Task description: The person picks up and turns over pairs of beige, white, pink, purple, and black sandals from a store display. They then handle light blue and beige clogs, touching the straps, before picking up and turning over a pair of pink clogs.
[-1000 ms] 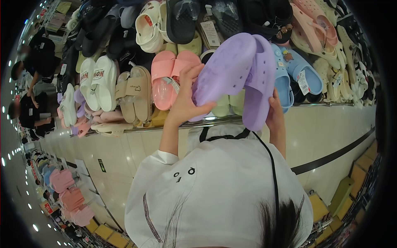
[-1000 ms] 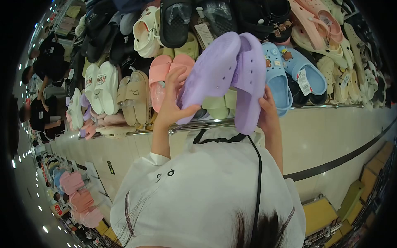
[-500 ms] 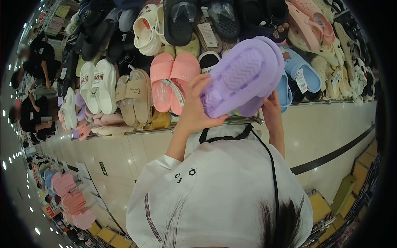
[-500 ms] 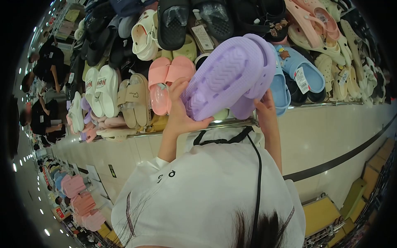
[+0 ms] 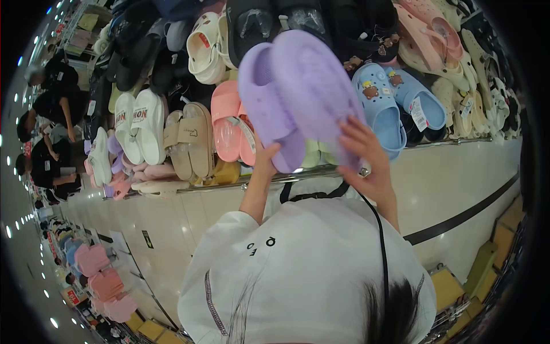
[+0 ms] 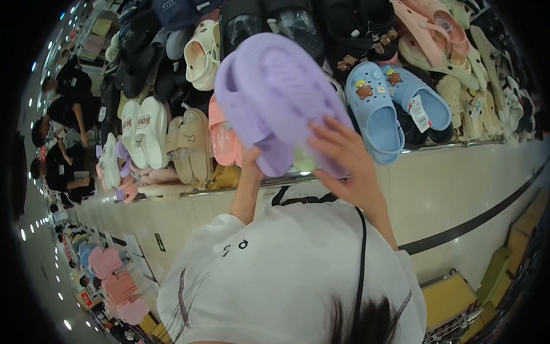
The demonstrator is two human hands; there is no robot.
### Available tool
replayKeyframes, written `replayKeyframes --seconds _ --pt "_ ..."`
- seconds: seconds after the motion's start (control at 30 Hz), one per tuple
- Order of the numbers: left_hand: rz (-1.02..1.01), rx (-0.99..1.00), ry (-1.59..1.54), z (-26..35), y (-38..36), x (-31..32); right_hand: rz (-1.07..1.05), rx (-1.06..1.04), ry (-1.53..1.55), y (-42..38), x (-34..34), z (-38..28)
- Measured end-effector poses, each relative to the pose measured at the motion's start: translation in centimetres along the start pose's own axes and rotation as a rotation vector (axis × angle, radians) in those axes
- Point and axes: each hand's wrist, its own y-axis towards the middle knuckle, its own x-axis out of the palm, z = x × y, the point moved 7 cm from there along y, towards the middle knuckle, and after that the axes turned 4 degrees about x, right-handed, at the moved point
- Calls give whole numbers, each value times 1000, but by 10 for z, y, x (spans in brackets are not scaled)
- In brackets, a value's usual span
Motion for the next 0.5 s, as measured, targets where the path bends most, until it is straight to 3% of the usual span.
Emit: replayKeyframes --seconds 0.03,0.07,0.13,0.23,0.37,0.47,0.5 --pt "49 -123 -269 -15 -5 -3 -197 -186 -321 5 21 -22" --pt "99 -250 -537 -28 -9 -2 -187 -186 -324 10 26 -26" --pt "136 -273 -572 -31 -13 5 -316 -254 -364 12 47 -33" --pt "191 -302 -632 -41 -20 8 -338 -308 -444 10 61 -38" --pt "231 -299 -620 -44 -25 1 -348 -275 -448 11 63 -34" --pt "156 -263 -677 -32 -19 1 -240 -278 -330 9 51 -25" --pt "159 -259 -678 -26 -17 1 -69 -181 -254 10 39 -21"
